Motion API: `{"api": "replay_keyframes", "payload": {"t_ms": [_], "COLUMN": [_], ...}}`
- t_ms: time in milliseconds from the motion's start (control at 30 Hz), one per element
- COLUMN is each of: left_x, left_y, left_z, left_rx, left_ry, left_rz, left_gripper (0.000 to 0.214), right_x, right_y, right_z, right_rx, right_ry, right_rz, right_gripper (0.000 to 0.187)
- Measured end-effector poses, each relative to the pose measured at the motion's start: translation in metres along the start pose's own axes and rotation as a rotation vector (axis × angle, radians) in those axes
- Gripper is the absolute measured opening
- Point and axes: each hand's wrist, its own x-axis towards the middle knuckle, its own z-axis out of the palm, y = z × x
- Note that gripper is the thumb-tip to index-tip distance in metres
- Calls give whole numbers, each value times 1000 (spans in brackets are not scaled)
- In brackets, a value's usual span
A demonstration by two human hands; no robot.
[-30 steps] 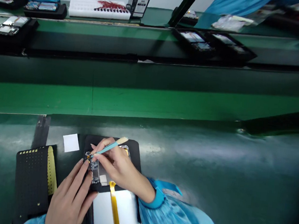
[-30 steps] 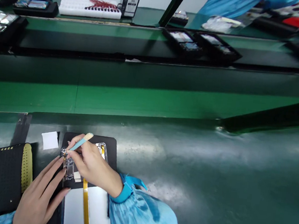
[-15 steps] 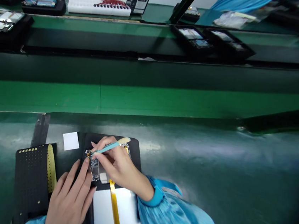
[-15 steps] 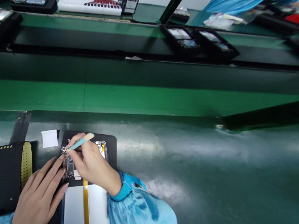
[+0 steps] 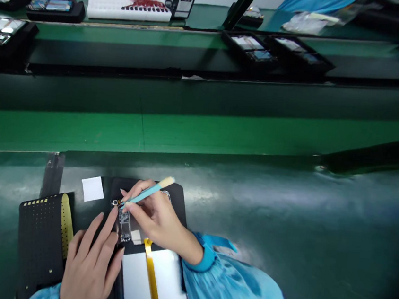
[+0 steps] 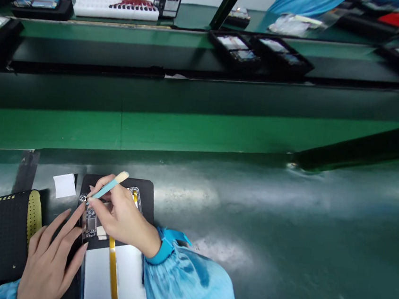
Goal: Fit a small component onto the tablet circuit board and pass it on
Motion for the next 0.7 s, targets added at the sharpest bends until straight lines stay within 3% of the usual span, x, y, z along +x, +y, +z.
{"api": "replay_keyframes", "payload": {"t_ms": [233,433,533,700], "left_x": [10,20,22,26], "left_y": [-2,-4,-7,-9], "left_z": [-9,-10,-9,-9], "left_rx": [147,-38,18,164], "left_ry": [-44,67,119,45], "left_rz": [153,4,22,22], "left_gripper": [24,22,18,28], "right_x": [7,7,6,5], "right_y": [-4,-2,0,2], "right_z": [-2,-4,-4,-3], "right_rx": [448,514,445,310], "right_ry": [380,371,361,325], "right_rz": [94,154,162,131], "right_gripper": [13,14,15,15]}}
